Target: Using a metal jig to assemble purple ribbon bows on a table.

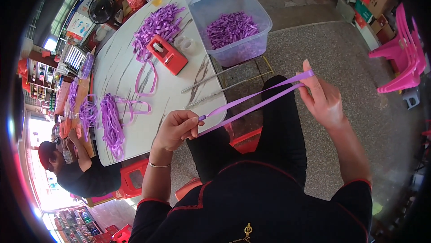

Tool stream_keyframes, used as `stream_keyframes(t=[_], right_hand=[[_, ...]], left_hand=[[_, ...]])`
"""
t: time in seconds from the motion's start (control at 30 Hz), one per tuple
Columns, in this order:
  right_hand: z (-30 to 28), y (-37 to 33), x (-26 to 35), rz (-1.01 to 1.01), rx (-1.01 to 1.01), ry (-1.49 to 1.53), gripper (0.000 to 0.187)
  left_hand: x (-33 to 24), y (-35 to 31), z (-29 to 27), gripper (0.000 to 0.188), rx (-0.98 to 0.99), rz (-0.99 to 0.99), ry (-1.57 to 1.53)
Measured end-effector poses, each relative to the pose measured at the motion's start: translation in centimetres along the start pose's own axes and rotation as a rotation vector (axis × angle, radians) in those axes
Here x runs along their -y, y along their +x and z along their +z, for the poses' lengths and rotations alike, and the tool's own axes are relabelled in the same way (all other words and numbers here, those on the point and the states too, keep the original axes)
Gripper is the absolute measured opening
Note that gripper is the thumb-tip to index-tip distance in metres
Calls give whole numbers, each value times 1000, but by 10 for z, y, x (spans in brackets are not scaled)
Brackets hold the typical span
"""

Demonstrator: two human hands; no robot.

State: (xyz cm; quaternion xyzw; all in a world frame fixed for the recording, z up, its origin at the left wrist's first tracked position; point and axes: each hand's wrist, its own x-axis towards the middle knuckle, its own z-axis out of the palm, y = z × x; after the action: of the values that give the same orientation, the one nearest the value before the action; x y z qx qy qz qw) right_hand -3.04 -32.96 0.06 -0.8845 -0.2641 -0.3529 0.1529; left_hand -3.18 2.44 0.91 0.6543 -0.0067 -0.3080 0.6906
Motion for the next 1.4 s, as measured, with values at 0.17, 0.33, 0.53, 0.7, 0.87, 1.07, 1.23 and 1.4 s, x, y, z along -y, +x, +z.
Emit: stream_keyframes(t=[0.17, 0.33, 0.53, 0.7, 0.87, 1.07, 1.23, 1.4], right_hand=[[-7, 2, 3, 94, 96, 36, 47], [-10, 6, 3, 61, 126, 149, 43], [4, -2, 16, 302, 197, 424, 77], [26, 13, 38, 495, 37, 967, 102], [52, 41, 64, -9, 11, 786, 71], [46, 65, 71, -381, -123, 588, 25], [40, 68, 77, -427, -191, 476, 25], [35, 68, 77, -477, -193, 412, 22]], left_hand=[[1, 0, -5, 17, 26, -38, -59], [7, 3, -9, 17, 51, -30, -157], [3, 4, -6, 16, 90, -45, -239], [-7, 3, 2, 17, 112, -26, -228], [-24, 5, 18, 18, 258, -29, -218], [-24, 8, 20, 19, 374, -72, -344], [-24, 7, 23, 18, 368, -100, -354], [-25, 6, 26, 18, 341, -110, -336]])
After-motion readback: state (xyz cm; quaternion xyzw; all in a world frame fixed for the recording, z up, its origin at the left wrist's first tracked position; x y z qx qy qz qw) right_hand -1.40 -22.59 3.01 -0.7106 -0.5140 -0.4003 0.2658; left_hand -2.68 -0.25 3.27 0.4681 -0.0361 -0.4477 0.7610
